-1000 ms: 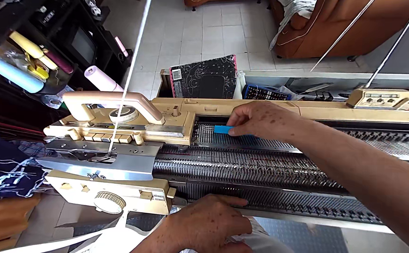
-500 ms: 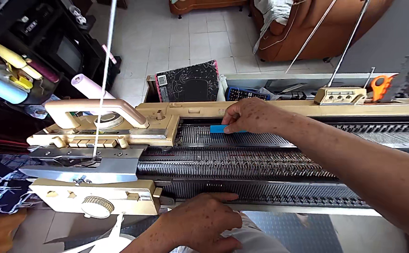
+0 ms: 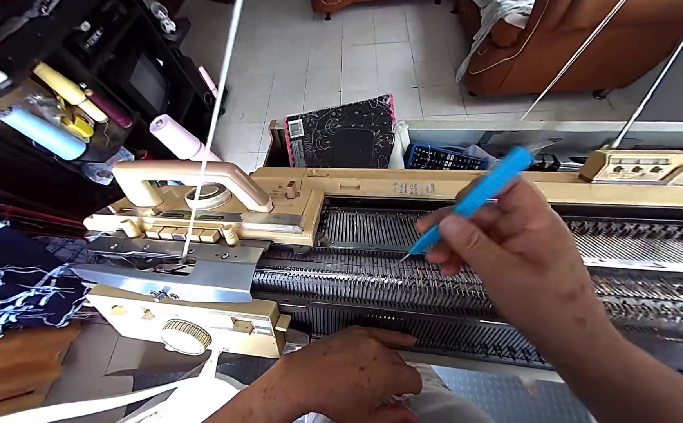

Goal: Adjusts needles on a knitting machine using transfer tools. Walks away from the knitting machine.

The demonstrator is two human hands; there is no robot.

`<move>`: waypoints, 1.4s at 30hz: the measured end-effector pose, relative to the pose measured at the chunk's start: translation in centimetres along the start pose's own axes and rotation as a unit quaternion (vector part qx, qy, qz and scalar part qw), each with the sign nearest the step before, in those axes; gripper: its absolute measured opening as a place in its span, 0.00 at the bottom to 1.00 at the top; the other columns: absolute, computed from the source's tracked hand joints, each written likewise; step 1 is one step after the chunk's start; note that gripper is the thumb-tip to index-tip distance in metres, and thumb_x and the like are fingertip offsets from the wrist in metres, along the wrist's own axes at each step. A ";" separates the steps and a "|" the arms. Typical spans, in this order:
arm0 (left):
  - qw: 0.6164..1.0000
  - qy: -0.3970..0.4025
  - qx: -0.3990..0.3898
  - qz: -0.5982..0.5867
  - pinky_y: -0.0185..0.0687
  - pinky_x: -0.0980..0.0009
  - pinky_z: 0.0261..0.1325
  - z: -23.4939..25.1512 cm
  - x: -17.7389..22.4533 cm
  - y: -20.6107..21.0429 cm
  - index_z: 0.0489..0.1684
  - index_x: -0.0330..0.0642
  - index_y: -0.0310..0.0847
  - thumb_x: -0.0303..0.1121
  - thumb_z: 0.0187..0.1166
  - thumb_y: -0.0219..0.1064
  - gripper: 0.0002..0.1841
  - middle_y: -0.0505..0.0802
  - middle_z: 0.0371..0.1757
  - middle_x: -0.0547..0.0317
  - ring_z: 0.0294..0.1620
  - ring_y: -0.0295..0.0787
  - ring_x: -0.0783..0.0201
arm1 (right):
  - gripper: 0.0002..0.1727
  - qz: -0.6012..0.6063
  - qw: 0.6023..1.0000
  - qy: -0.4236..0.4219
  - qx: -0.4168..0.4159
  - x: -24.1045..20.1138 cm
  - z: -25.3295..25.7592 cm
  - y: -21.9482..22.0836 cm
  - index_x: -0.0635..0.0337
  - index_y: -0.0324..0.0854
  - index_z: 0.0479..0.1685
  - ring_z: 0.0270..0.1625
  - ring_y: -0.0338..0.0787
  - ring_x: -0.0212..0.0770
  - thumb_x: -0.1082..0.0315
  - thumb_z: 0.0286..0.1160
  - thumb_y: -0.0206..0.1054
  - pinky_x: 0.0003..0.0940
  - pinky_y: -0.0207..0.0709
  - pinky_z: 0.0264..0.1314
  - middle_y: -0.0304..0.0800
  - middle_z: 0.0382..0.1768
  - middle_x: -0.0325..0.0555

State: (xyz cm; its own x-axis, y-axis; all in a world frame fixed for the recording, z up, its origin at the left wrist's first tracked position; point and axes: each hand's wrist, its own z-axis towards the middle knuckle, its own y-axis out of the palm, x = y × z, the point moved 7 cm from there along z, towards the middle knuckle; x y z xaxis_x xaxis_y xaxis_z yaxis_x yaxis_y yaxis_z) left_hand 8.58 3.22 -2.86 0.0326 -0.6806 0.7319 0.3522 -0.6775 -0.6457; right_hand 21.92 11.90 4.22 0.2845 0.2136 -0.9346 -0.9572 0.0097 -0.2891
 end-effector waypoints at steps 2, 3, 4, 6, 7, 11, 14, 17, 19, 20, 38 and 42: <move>1.000 0.004 0.000 -0.003 0.72 0.57 0.81 0.0 0.0 0.0 0.37 0.33 0.88 0.33 0.77 0.71 0.09 0.93 0.28 0.51 0.38 0.94 0.56 | 0.13 0.023 0.998 -0.066 0.010 -0.1 -1.3 0.4 0.51 0.70 0.58 0.38 0.91 0.21 0.65 0.81 0.66 0.17 0.87 0.40 0.92 0.45 0.25; 1.000 0.006 0.002 -0.002 0.72 0.57 0.81 0.0 0.0 -0.1 0.37 0.33 0.88 0.33 0.77 0.71 0.09 0.93 0.28 0.51 0.38 0.94 0.56 | 0.11 0.028 0.994 -0.101 0.011 -0.1 -1.8 0.5 0.49 0.73 0.56 0.40 0.91 0.21 0.63 0.81 0.67 0.17 0.88 0.42 0.92 0.45 0.25; 1.000 0.007 0.004 -0.001 0.73 0.58 0.81 0.0 0.0 -0.1 0.37 0.33 0.88 0.33 0.77 0.70 0.09 0.93 0.28 0.51 0.38 0.95 0.56 | 0.10 0.030 0.992 -0.125 0.010 -0.1 -2.1 0.6 0.48 0.76 0.55 0.39 0.91 0.20 0.60 0.82 0.67 0.16 0.87 0.41 0.93 0.45 0.24; 1.000 0.010 0.005 -0.001 0.73 0.58 0.80 -0.1 0.0 0.0 0.38 0.33 0.88 0.33 0.78 0.70 0.10 0.93 0.29 0.50 0.39 0.95 0.56 | 0.09 0.015 0.989 -0.146 0.009 -0.3 -2.0 0.7 0.50 0.77 0.53 0.37 0.88 0.16 0.59 0.83 0.66 0.12 0.84 0.39 0.91 0.43 0.24; 1.000 0.012 0.006 -0.001 0.73 0.58 0.81 -0.1 0.0 0.0 0.38 0.33 0.88 0.33 0.78 0.69 0.10 0.93 0.29 0.51 0.39 0.95 0.56 | 0.09 0.004 0.989 -0.148 0.014 -0.4 -1.7 0.6 0.52 0.76 0.53 0.35 0.85 0.15 0.60 0.84 0.65 0.11 0.81 0.37 0.89 0.41 0.24; 1.000 0.011 0.006 0.000 0.72 0.58 0.81 -0.1 -0.1 0.1 0.37 0.34 0.88 0.34 0.78 0.69 0.10 0.93 0.28 0.52 0.38 0.94 0.57 | 0.12 -0.103 0.989 -0.104 0.013 -0.8 1.3 0.4 0.57 0.78 0.51 0.30 0.79 0.17 0.59 0.89 0.53 0.13 0.74 0.31 0.80 0.31 0.27; 1.000 0.013 0.005 0.003 0.72 0.59 0.81 -0.1 -0.1 0.1 0.37 0.34 0.88 0.34 0.78 0.69 0.10 0.93 0.28 0.52 0.38 0.94 0.57 | 0.14 -0.174 0.982 -0.035 -0.066 0.1 4.4 1.4 0.53 0.81 0.51 0.24 0.78 0.19 0.58 0.90 0.52 0.17 0.72 0.26 0.79 0.25 0.28; 1.000 0.014 0.004 -0.007 0.71 0.58 0.82 0.0 -0.1 0.1 0.37 0.32 0.88 0.33 0.78 0.70 0.10 0.92 0.27 0.51 0.37 0.94 0.57 | 0.17 -0.215 0.968 0.013 -0.132 0.6 6.7 2.3 0.53 0.83 0.49 0.24 0.72 0.24 0.56 0.93 0.49 0.25 0.64 0.28 0.75 0.25 0.31; 1.000 0.012 0.000 -0.010 0.71 0.58 0.82 0.0 -0.2 0.1 0.37 0.32 0.88 0.33 0.77 0.70 0.10 0.93 0.28 0.50 0.38 0.94 0.56 | 0.22 -0.229 0.954 0.052 -0.185 1.0 7.3 2.7 0.53 0.82 0.51 0.24 0.73 0.26 0.55 0.96 0.41 0.27 0.66 0.29 0.77 0.28 0.33; 1.000 0.013 0.000 -0.010 0.71 0.58 0.82 -0.1 -0.2 0.1 0.37 0.32 0.88 0.33 0.77 0.70 0.10 0.93 0.28 0.50 0.38 0.94 0.56 | 0.21 -0.244 0.944 0.058 -0.214 1.0 7.3 3.0 0.55 0.81 0.52 0.25 0.76 0.28 0.56 0.97 0.41 0.27 0.70 0.29 0.79 0.29 0.36; 0.998 0.027 0.031 -0.040 0.69 0.59 0.84 -0.3 -0.3 0.1 0.38 0.33 0.88 0.33 0.78 0.69 0.09 0.92 0.27 0.52 0.37 0.94 0.59 | 0.04 -0.350 0.893 0.078 -0.273 3.3 7.2 4.9 0.51 0.91 0.45 0.45 0.89 0.43 0.66 0.77 0.74 0.51 0.79 0.48 0.92 0.39 0.42; 0.998 0.025 0.038 -0.050 0.69 0.59 0.84 -0.4 -0.4 0.0 0.39 0.33 0.88 0.32 0.79 0.69 0.09 0.92 0.28 0.52 0.38 0.94 0.59 | 0.04 -0.359 0.893 0.071 -0.264 3.2 7.2 4.9 0.53 0.91 0.45 0.45 0.89 0.44 0.66 0.77 0.75 0.51 0.79 0.47 0.91 0.40 0.43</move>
State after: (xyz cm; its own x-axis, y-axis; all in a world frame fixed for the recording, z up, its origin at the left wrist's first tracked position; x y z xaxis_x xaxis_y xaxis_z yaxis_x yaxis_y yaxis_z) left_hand 8.20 3.37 -3.27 -0.0520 -0.6244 0.7794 0.4215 -0.7212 -0.5497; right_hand 17.72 19.71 1.27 0.8542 0.2117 -0.4749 -0.3780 -0.3742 -0.8468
